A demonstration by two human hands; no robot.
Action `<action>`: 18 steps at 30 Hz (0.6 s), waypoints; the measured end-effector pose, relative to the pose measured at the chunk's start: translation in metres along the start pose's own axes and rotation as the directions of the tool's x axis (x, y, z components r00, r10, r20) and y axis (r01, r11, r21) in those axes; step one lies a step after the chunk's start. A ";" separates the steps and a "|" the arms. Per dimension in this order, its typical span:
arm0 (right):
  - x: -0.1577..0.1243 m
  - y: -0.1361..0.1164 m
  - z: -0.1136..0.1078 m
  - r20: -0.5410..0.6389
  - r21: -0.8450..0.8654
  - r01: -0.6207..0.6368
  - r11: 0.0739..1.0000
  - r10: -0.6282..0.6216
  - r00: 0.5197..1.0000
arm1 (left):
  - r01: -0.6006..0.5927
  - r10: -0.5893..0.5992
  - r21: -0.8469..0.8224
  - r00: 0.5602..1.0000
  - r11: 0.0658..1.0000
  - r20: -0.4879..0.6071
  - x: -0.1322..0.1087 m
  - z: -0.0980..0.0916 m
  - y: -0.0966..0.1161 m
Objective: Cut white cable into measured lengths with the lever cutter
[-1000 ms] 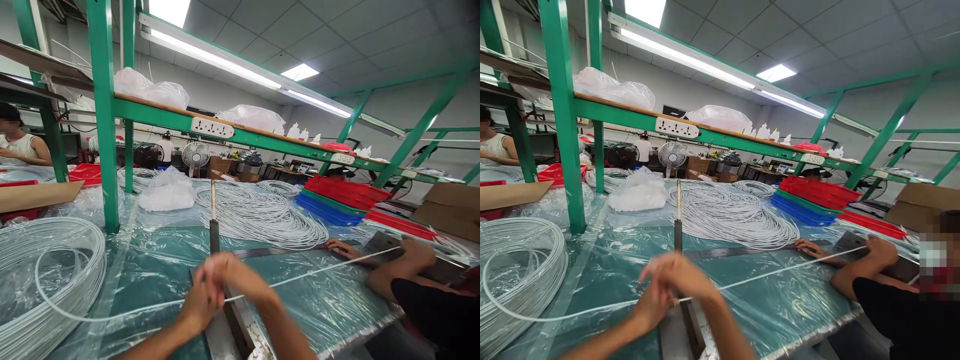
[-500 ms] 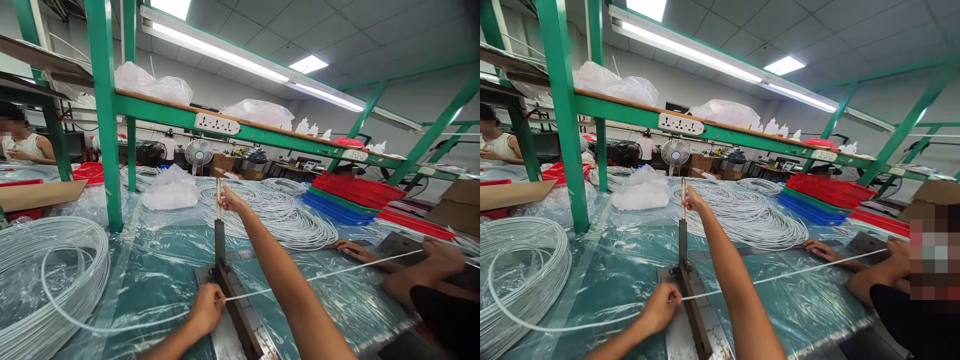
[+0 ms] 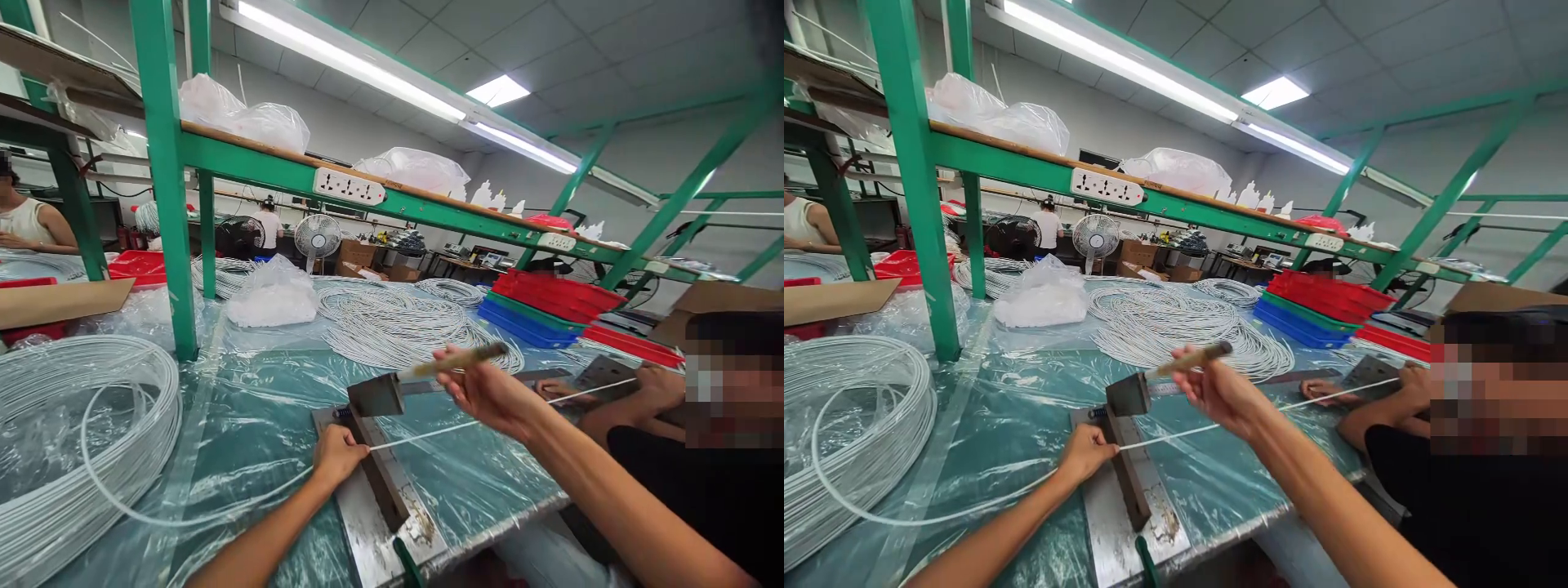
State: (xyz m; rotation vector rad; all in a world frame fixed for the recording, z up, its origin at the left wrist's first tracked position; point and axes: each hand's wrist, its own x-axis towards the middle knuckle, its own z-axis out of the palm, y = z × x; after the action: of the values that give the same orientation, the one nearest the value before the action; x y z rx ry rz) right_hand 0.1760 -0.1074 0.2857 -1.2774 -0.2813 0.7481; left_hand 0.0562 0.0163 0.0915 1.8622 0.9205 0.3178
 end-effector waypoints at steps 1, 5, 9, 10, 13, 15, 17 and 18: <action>-0.014 0.007 -0.010 -0.031 0.005 -0.067 0.998 0.067 0.997 | 0.004 -0.004 0.003 1.000 1.000 0.001 -0.001 -0.001 0.001; -0.057 0.032 -0.043 -0.049 -0.137 -0.316 0.939 0.312 0.949 | 0.004 -0.004 0.022 1.000 1.000 -0.005 -0.004 -0.004 0.006; -0.072 0.058 -0.058 -0.025 -0.333 -0.432 0.838 0.450 0.893 | -0.002 0.003 0.041 1.000 0.999 -0.010 -0.005 -0.006 0.008; -0.073 0.064 -0.061 -0.014 -0.379 -0.452 0.808 0.483 0.875 | -0.001 0.002 0.044 1.000 0.999 -0.011 -0.005 -0.006 0.008; -0.073 0.082 -0.067 0.026 -0.514 -0.416 0.750 0.498 0.867 | -0.007 0.008 0.047 1.000 0.999 -0.018 -0.005 -0.006 0.007; -0.074 0.091 -0.070 0.071 -0.595 -0.346 0.725 0.476 0.876 | -0.017 0.018 0.045 1.000 0.999 -0.024 -0.005 -0.005 0.007; -0.077 0.099 -0.073 0.113 -0.643 -0.280 0.713 0.450 0.886 | -0.028 0.029 0.040 0.999 0.999 -0.029 -0.005 -0.005 0.007; -0.078 0.101 -0.075 0.127 -0.649 -0.263 0.714 0.443 0.888 | -0.032 0.033 0.036 0.999 0.999 -0.031 -0.005 -0.005 0.006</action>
State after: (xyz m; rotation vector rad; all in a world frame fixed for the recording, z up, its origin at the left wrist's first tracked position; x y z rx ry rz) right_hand 0.1265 -0.2049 0.1856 -1.8903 -0.5483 1.2422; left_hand 0.0525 0.0146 0.1005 1.9106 0.9236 0.3535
